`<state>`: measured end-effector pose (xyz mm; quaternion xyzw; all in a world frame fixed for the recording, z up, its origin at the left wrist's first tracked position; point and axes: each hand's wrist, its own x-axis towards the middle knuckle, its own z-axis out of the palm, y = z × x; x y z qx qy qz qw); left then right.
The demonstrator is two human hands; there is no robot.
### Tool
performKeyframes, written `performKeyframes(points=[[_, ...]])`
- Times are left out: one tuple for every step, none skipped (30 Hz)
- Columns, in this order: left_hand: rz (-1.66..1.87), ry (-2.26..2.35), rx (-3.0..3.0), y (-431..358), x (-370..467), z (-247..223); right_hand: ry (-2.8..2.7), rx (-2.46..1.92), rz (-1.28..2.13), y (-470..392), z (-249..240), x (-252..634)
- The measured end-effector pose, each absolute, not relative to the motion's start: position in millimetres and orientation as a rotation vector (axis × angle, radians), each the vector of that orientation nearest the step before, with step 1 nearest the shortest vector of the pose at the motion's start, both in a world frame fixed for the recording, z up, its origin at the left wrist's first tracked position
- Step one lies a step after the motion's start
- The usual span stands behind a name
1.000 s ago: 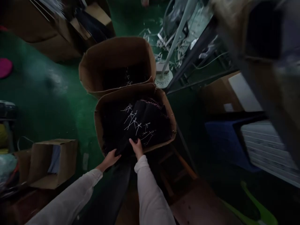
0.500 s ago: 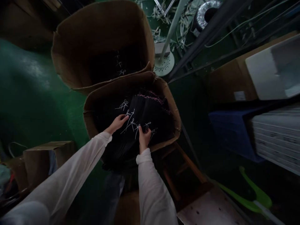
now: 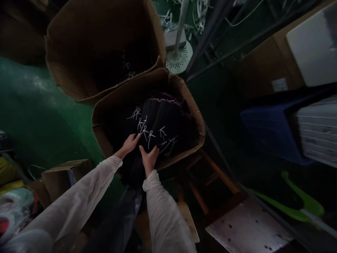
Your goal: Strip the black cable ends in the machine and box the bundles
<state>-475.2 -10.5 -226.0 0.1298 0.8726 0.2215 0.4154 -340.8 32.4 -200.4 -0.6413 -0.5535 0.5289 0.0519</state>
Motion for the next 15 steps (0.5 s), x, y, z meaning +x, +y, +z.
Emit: performKeyframes(points=[[0.573, 2.165, 0.311, -10, -477, -225, -1.720, -1.915, 1.604, 30, -198, -343], [0.593, 2.136, 0.299, -9, -479, -224, -1.740, -1.863, 1.612, 27, -197, -344], [0.615, 2.108, 0.291, -10, -481, -223, -1.749, -1.807, 1.625, 24, -196, -344], [0.638, 2.081, 0.286, -11, -482, -223, -1.752, -1.752, 1.637, 22, -196, -344], [0.662, 2.054, 0.285, -12, -483, -222, -1.748, -1.703, 1.651, 20, -197, -343], [0.684, 2.029, 0.287, -15, -483, -221, -1.733, -1.663, 1.672, 20, -199, -341], [0.704, 2.008, 0.291, -18, -482, -221, -1.702, -1.634, 1.699, 20, -202, -339], [0.721, 1.994, 0.298, -21, -481, -221, -1.653, -1.619, 1.729, 21, -205, -337], [0.733, 1.992, 0.308, -24, -479, -221, -1.593, -1.616, 1.760, 22, -208, -334], [0.741, 2.002, 0.321, -27, -476, -221, -1.534, -1.617, 1.793, 24, -210, -332], [0.744, 2.021, 0.338, -29, -474, -222, -1.488, -1.616, 1.828, 25, -213, -329], [0.742, 2.046, 0.360, -31, -471, -222, -1.462, -1.613, 1.862, 25, -214, -326], [0.735, 2.071, 0.388, -31, -468, -222, -1.454, -1.606, 1.894, 25, -215, -322], [0.724, 2.095, 0.420, -31, -466, -223, -1.458, -1.597, 1.922, 22, -215, -319], [0.709, 2.119, 0.454, -30, -465, -223, -1.465, -1.584, 1.947, 19, -215, -314]])
